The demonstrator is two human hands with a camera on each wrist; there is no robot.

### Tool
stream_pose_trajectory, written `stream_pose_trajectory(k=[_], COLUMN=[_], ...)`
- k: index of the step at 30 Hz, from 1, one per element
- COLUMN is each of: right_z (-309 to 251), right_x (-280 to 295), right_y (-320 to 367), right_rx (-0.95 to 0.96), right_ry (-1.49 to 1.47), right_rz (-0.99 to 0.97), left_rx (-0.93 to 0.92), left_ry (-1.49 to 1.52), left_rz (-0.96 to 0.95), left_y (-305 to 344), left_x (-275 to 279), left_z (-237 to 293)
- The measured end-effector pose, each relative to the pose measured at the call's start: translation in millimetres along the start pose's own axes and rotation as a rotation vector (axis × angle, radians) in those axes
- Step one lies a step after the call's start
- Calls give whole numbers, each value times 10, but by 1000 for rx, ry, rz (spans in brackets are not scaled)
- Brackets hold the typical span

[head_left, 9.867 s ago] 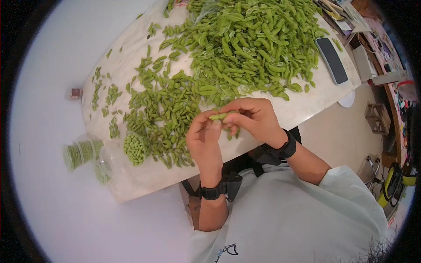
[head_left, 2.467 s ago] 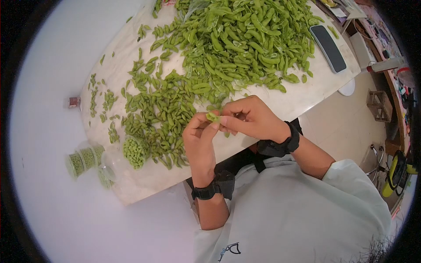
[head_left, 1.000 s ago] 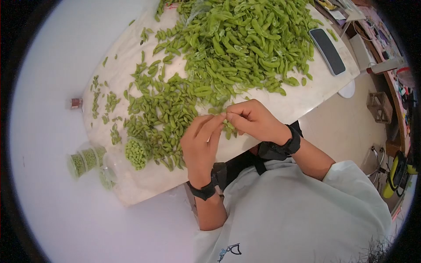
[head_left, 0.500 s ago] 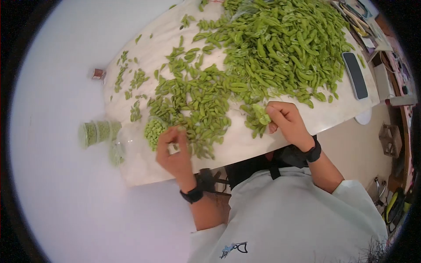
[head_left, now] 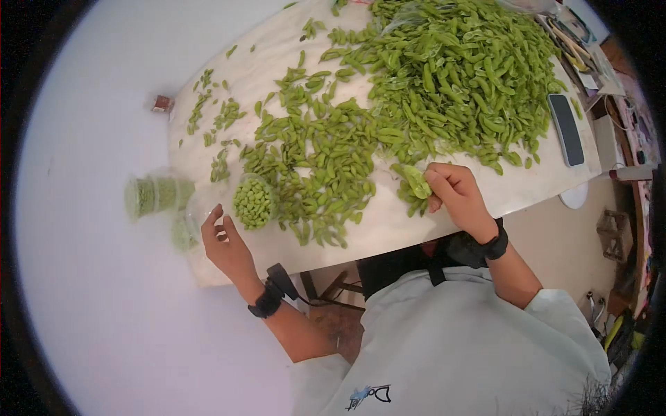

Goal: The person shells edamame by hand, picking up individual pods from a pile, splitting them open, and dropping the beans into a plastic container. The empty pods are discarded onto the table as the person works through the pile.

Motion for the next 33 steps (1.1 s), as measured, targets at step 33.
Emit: stream_pose_trajectory(k=[33], right_z=[-254], right_x=[-15], right_y=[71], right_rx=[227], right_ry=[486], right_rz=[-443], left_rx=[-41], left_ry=[490], left_rz=[-1051], left_y=[1623], left_x=[-1654], left_z=[1360])
Point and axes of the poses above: each hand's wrist, its own y-axis away from the middle knuckle, its own x-axis out of the back of the hand, z = x × y, the point moved 9 cm from there along -y, towards the middle knuckle, and after that the axes turned 13 degrees about x, right-handed, at the moved point
